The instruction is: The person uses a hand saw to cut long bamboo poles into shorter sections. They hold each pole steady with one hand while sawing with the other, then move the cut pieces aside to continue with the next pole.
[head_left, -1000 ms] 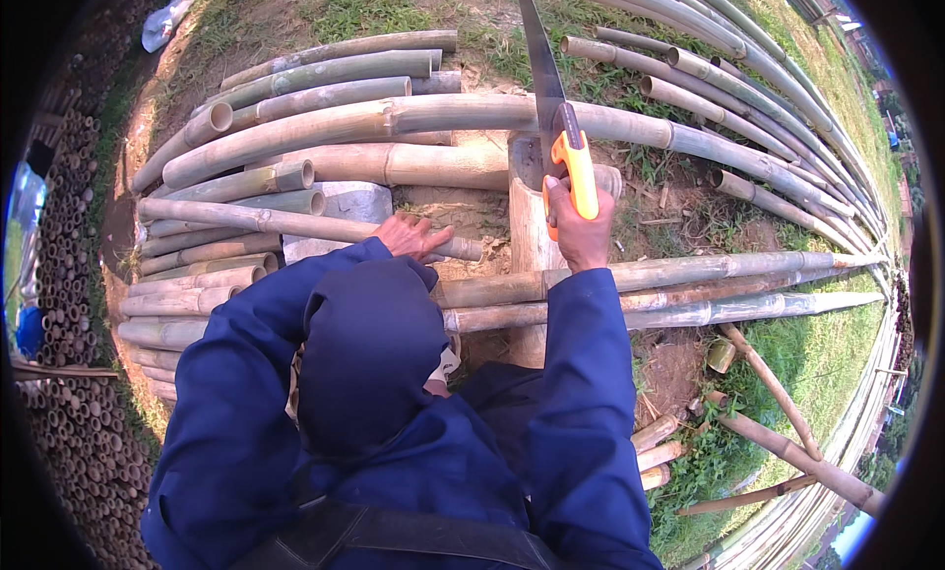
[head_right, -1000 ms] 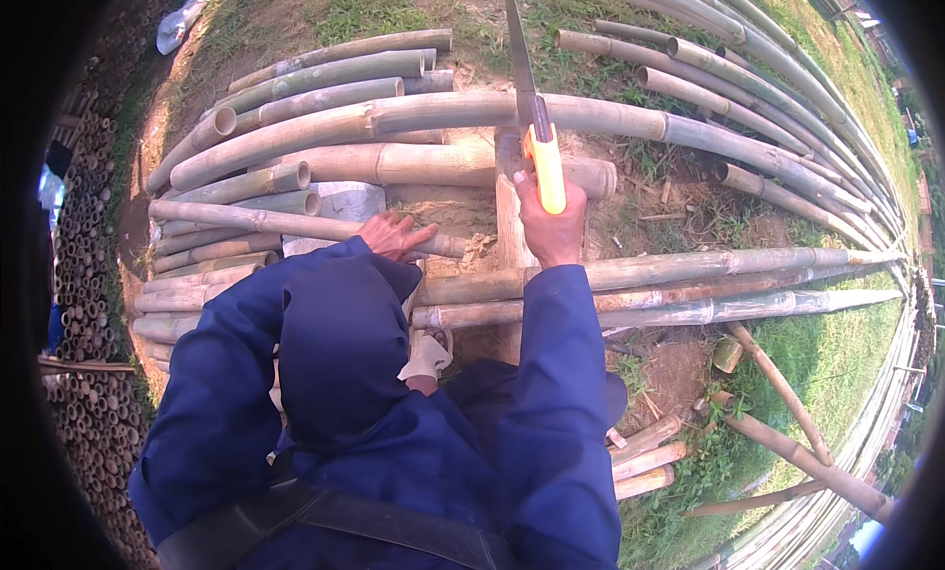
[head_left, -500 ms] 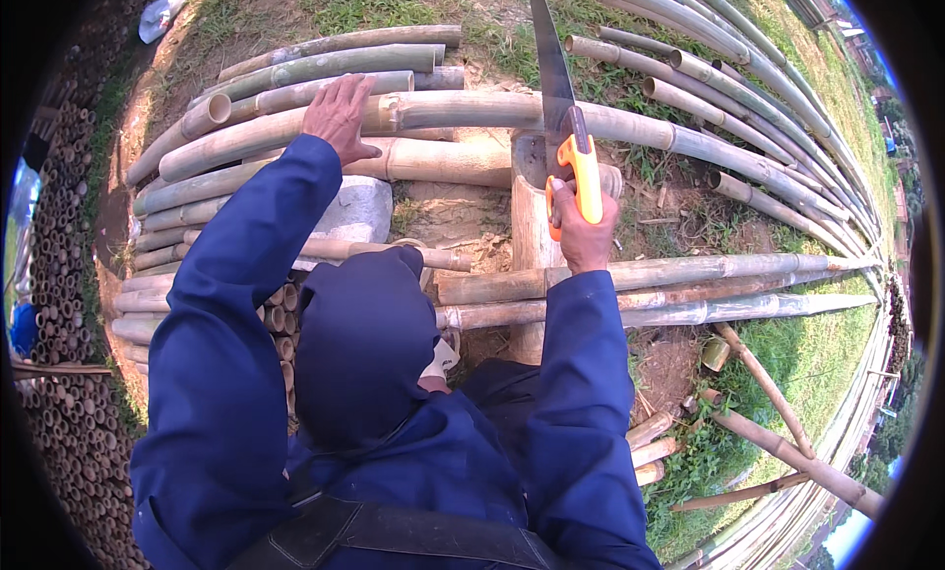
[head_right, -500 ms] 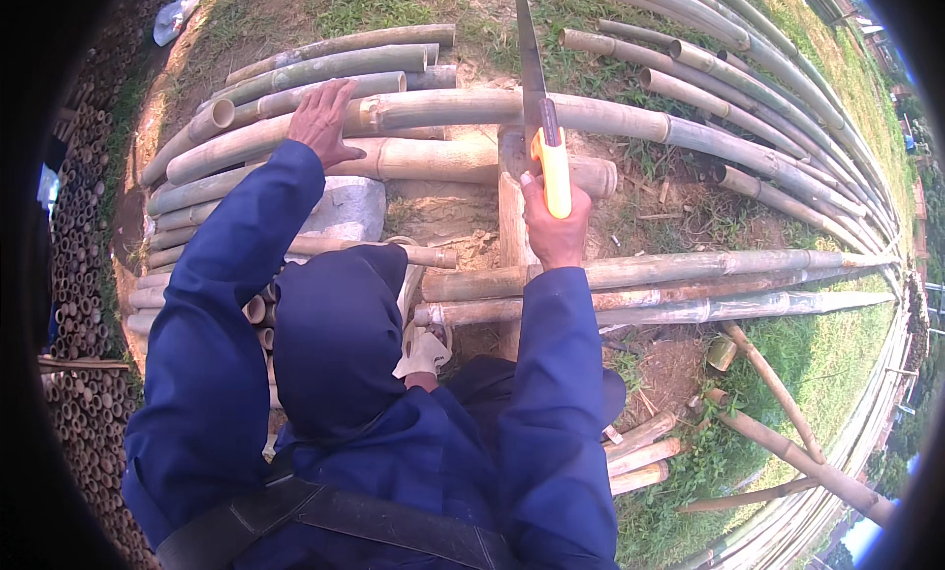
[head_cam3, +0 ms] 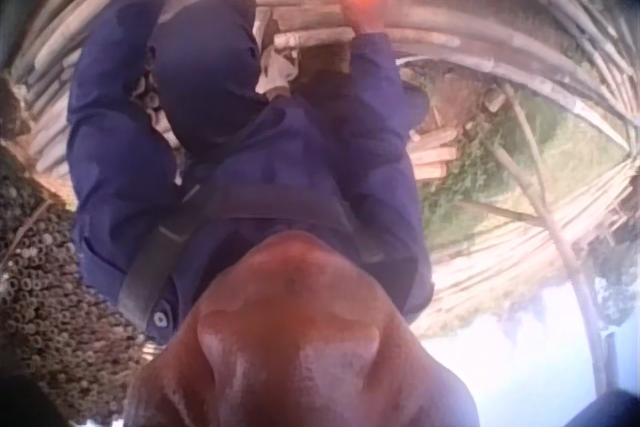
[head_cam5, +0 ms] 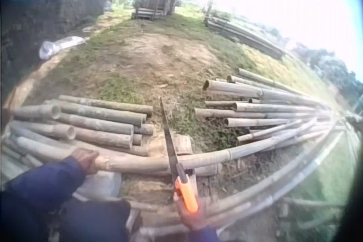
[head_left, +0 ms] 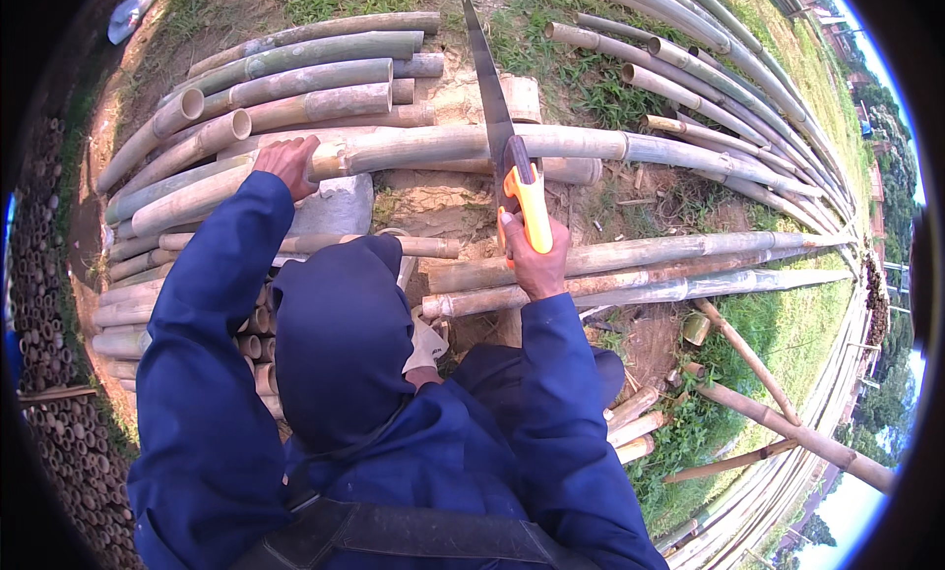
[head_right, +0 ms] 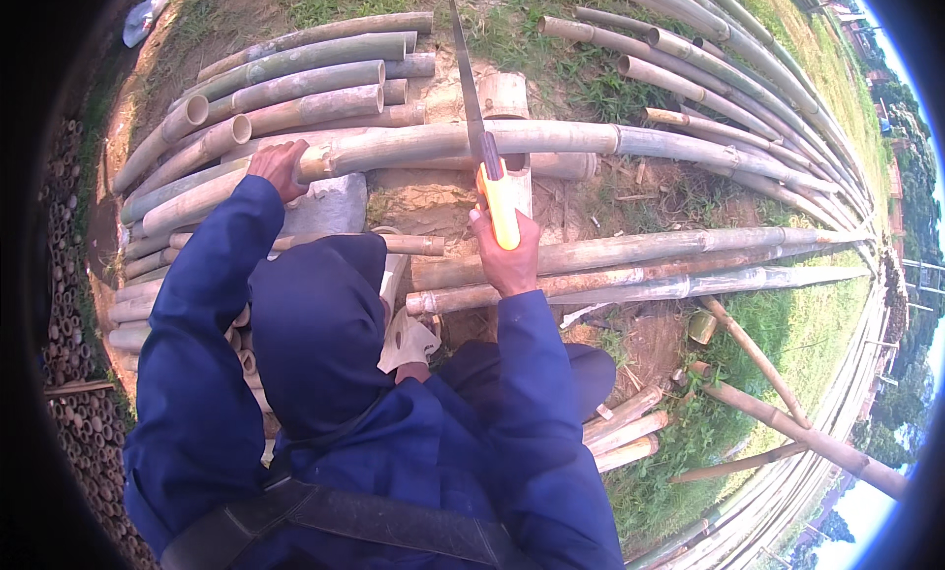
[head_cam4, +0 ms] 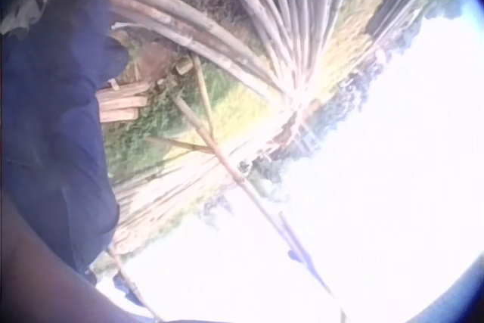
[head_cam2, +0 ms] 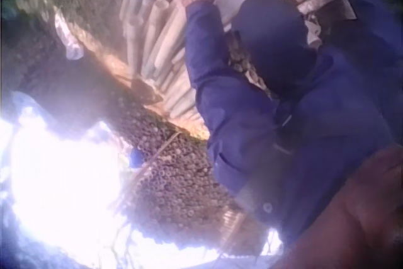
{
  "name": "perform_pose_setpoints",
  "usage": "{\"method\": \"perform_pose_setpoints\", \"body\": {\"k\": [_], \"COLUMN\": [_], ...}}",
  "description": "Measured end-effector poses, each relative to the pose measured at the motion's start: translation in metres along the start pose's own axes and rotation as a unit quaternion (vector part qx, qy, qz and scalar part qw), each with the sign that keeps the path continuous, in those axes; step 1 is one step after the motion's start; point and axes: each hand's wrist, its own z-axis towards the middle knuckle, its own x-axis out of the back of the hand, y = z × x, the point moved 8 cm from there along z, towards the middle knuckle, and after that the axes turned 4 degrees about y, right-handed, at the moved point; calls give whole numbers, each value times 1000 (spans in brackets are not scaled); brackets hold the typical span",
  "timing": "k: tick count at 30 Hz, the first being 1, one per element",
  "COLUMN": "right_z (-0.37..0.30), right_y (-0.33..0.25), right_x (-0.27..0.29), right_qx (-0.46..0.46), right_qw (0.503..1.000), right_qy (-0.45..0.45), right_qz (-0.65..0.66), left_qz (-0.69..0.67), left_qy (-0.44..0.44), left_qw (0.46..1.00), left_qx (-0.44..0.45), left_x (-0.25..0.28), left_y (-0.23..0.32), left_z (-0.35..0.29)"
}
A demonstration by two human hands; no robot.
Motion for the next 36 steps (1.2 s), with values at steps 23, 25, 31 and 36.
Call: {"method": "perform_pose_setpoints", "body": {"k": [23, 25, 31, 36], "right_z": [-119, -45, -83, -181], "right_y": [-25, -3, -2, -45], "right_x": [10, -10, -15, 13], "right_qx": [-67, -65, -92, -46], "right_qw": [992, 995, 995, 989], "right_qy": [7, 2, 26, 6], "right_qz": [-108, -80, -30, -142], "left_qz": [56, 64, 56, 63], "left_qy": [-33, -8, -59, -58], "left_qw": [997, 998, 995, 995], "left_qx": [29, 18, 51, 48], "left_x": [-24, -21, -25, -23], "left_y": [-17, -15, -26, -24], "left_z": [4, 13, 13, 12]}}
